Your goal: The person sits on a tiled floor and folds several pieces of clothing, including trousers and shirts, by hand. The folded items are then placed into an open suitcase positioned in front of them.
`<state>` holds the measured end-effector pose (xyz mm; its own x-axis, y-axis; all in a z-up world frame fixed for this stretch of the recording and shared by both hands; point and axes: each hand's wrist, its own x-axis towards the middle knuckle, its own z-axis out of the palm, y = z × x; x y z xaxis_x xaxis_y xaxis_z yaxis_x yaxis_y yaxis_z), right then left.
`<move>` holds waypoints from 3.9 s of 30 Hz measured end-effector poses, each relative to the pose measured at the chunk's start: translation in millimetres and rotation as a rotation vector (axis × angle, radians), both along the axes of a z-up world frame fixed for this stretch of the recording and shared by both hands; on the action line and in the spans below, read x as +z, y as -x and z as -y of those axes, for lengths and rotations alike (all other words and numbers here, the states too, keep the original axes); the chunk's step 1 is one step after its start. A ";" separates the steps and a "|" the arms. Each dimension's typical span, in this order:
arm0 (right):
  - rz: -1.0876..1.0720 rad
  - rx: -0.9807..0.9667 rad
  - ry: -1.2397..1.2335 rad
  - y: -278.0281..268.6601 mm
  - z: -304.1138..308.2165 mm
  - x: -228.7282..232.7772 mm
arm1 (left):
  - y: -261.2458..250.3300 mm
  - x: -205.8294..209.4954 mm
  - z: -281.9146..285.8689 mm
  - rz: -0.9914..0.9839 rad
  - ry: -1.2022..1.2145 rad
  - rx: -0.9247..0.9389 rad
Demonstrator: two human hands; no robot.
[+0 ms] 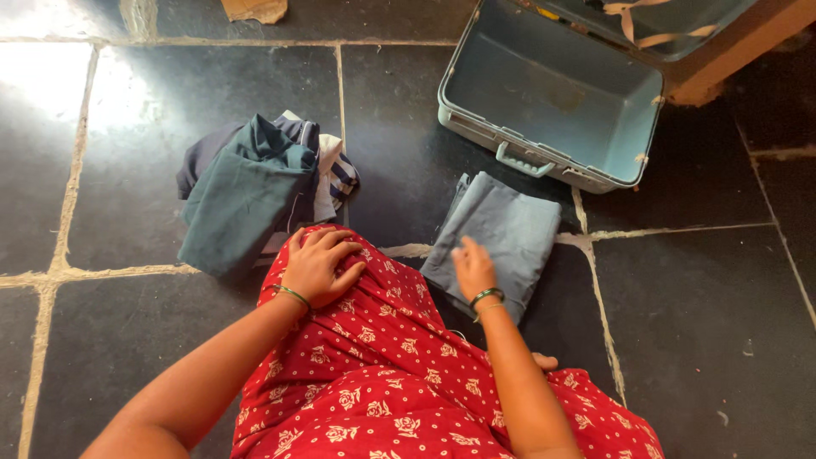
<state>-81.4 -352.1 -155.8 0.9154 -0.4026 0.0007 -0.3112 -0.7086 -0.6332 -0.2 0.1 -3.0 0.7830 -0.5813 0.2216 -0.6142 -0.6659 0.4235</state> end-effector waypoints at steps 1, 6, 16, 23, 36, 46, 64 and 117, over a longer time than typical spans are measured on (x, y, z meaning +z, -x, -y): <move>0.118 0.009 0.087 -0.7 6.2 12.5 | -1.1 -0.4 1.2 0.004 0.004 -0.003; 0.025 -0.071 0.522 -5.5 -3.3 47.1 | -1.3 3.2 3.0 -0.020 -0.007 0.003; -0.191 0.132 0.353 14.0 -1.4 18.9 | 0.1 6.0 4.0 -0.033 0.000 0.005; 0.135 -0.135 0.331 46.3 106.5 20.5 | -2.1 5.7 3.3 -0.039 0.000 0.001; -0.418 0.808 0.874 110.5 65.5 31.4 | -50.9 15.3 76.3 -0.126 -0.097 -0.303; -0.353 0.592 0.165 116.0 75.5 36.1 | -78.3 -168.7 261.8 -1.439 0.407 -0.623; -0.056 -0.191 -0.828 74.3 208.6 60.5 | -77.6 -190.5 268.1 -1.378 0.484 -0.599; -0.073 -0.211 -0.447 -13.3 162.2 206.4 | -90.7 -109.9 257.8 -0.699 0.310 0.322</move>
